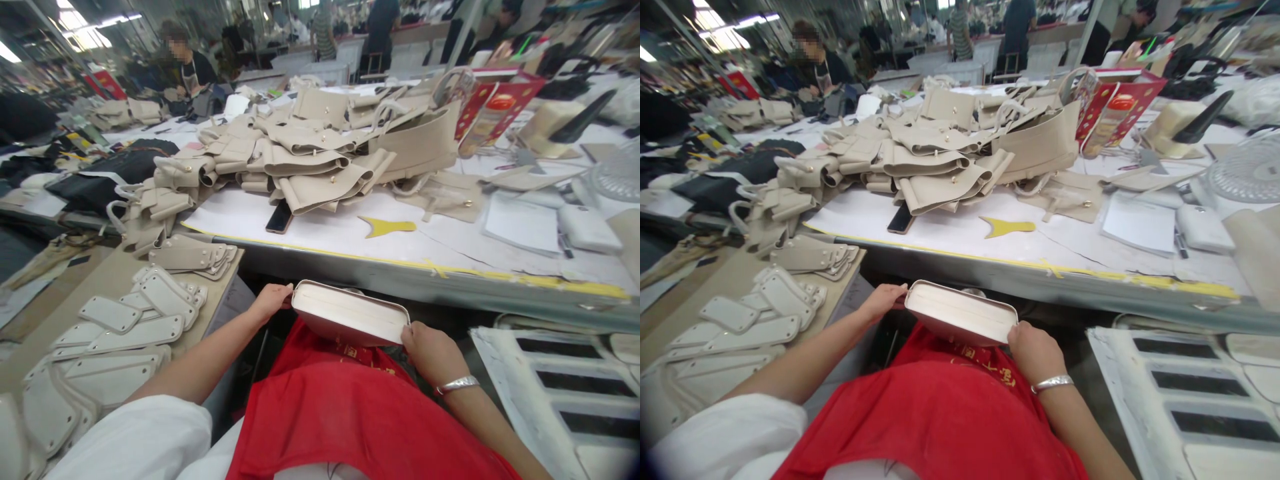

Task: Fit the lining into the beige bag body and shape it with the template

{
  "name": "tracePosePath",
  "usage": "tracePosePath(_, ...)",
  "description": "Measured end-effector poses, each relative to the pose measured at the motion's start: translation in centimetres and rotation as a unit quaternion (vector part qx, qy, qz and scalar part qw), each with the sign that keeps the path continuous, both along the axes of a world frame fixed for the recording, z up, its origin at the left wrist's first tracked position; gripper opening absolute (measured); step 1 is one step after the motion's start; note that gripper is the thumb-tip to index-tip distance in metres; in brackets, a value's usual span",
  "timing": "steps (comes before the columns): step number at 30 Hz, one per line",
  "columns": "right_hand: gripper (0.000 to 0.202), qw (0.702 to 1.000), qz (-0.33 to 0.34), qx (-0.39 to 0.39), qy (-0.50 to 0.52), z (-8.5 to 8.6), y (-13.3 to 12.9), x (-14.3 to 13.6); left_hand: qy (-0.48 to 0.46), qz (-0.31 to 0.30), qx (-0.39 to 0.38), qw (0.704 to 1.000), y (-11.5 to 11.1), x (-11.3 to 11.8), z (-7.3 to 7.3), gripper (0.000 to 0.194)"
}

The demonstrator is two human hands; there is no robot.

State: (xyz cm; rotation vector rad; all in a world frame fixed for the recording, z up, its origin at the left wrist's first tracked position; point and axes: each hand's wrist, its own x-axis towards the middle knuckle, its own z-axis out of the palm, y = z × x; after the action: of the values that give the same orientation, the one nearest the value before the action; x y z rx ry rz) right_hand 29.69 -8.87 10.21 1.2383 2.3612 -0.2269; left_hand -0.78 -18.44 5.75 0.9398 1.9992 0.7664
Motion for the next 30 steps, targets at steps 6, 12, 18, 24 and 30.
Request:
tracePosePath(6,0.026,1.0,-0.027,0.007,0.013,0.1,0.1,-0.1,-0.078,0.102,0.038,0.991,0.1,0.3,-1.6,0.045)
tracePosePath(12,0.024,1.0,-0.028,0.0,0.014,0.2,0.3,-0.1,-0.08,0.081,0.024,0.993,0.2,0.1,-0.8,0.057)
tracePosePath(18,0.026,0.999,-0.036,-0.014,0.018,0.3,0.5,-0.2,0.142,-0.09,-0.021,0.985,0.8,-0.8,0.5,0.035)
tracePosePath(24,0.025,0.999,-0.034,-0.02,0.016,0.6,0.5,-0.2,0.276,-0.19,-0.054,0.941,2.0,-0.6,2.0,0.024)
tracePosePath(30,0.025,0.999,-0.032,-0.019,0.022,0.7,0.5,-0.1,0.327,-0.188,-0.082,0.922,1.8,1.5,2.2,0.025)
